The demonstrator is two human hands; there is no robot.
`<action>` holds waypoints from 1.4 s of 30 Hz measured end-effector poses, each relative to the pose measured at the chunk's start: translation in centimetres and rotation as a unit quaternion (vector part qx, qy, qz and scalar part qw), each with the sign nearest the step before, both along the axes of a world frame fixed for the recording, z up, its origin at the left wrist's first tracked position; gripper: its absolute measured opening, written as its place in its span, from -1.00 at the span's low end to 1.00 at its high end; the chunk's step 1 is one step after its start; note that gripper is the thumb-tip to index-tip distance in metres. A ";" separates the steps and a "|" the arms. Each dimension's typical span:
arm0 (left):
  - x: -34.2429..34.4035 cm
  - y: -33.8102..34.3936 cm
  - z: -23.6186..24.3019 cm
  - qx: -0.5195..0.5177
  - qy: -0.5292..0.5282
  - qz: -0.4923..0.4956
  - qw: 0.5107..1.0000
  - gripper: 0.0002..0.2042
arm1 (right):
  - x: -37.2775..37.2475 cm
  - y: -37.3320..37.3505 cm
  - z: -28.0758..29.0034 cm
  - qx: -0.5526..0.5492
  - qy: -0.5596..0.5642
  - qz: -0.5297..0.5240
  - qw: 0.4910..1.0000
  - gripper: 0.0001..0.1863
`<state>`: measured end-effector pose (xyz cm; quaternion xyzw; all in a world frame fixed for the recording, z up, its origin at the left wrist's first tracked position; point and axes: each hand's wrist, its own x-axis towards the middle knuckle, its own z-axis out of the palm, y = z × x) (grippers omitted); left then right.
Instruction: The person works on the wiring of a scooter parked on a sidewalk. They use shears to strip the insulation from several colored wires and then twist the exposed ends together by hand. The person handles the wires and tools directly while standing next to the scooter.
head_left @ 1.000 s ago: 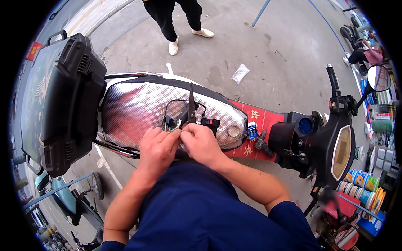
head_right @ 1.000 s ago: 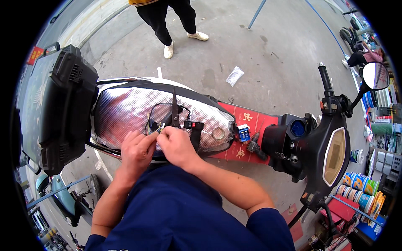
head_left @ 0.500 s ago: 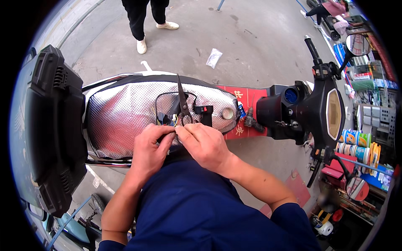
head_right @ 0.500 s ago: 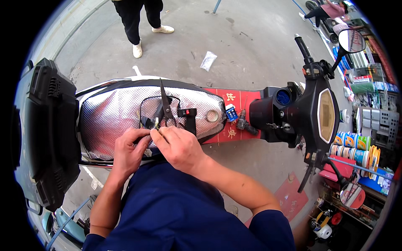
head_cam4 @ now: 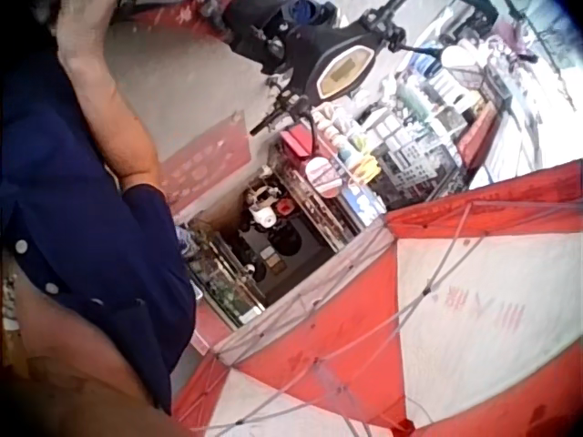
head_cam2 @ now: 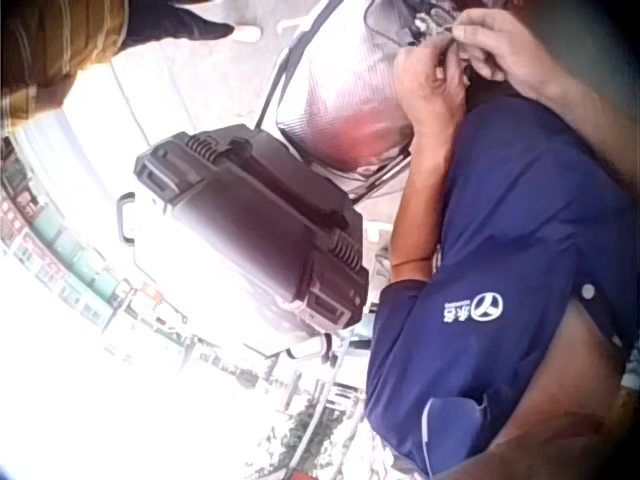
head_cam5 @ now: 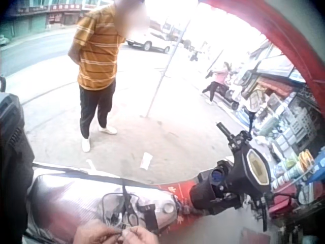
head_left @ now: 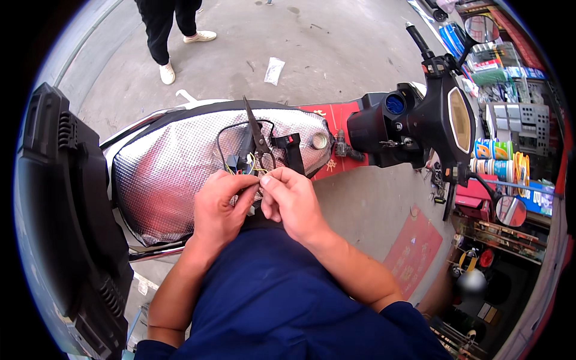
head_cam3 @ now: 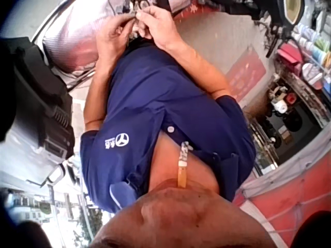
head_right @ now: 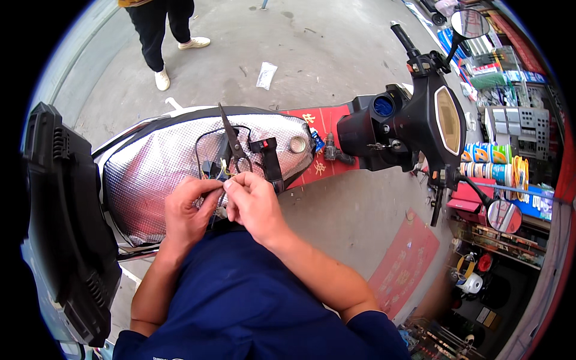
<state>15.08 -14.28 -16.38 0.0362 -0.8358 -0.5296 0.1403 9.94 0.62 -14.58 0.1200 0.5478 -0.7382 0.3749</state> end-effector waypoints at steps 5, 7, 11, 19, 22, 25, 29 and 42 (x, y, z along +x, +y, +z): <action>0.3 -0.6 -0.8 -0.061 0.061 -0.035 0.996 -0.85 | -0.3 0.3 -1.2 -0.086 -0.177 -0.008 0.980 -0.78; 0.6 -0.6 -0.7 0.052 -0.032 -0.021 0.998 -0.87 | -0.3 0.5 -0.5 -0.046 -0.130 0.009 0.990 -0.81; 0.3 -1.1 -1.4 0.350 -0.183 -0.005 0.919 -0.93 | 0.9 0.5 -1.4 0.267 0.437 -0.005 0.859 -0.89; 0.5 -1.0 -1.4 0.409 -0.180 0.002 0.895 -0.91 | -1.8 0.5 -1.9 0.270 0.795 0.153 0.522 -0.69; 0.7 -0.6 -1.3 0.376 -0.150 0.030 0.914 -0.89 | -1.4 -0.1 -1.1 0.271 0.765 0.165 0.560 -0.79; 1.3 -0.6 -0.9 0.296 -0.146 0.023 0.944 -0.88 | -0.6 -0.6 -2.1 0.254 0.674 0.166 0.673 -0.89; 1.9 -0.8 -0.6 0.266 -0.164 0.023 0.950 -0.88 | -0.5 -1.3 -1.6 0.200 0.220 0.189 0.936 -0.86; 1.5 -2.7 -1.4 0.210 -0.129 -0.052 0.968 -0.90 | 1.2 0.3 -0.2 0.285 0.526 0.121 0.792 -0.85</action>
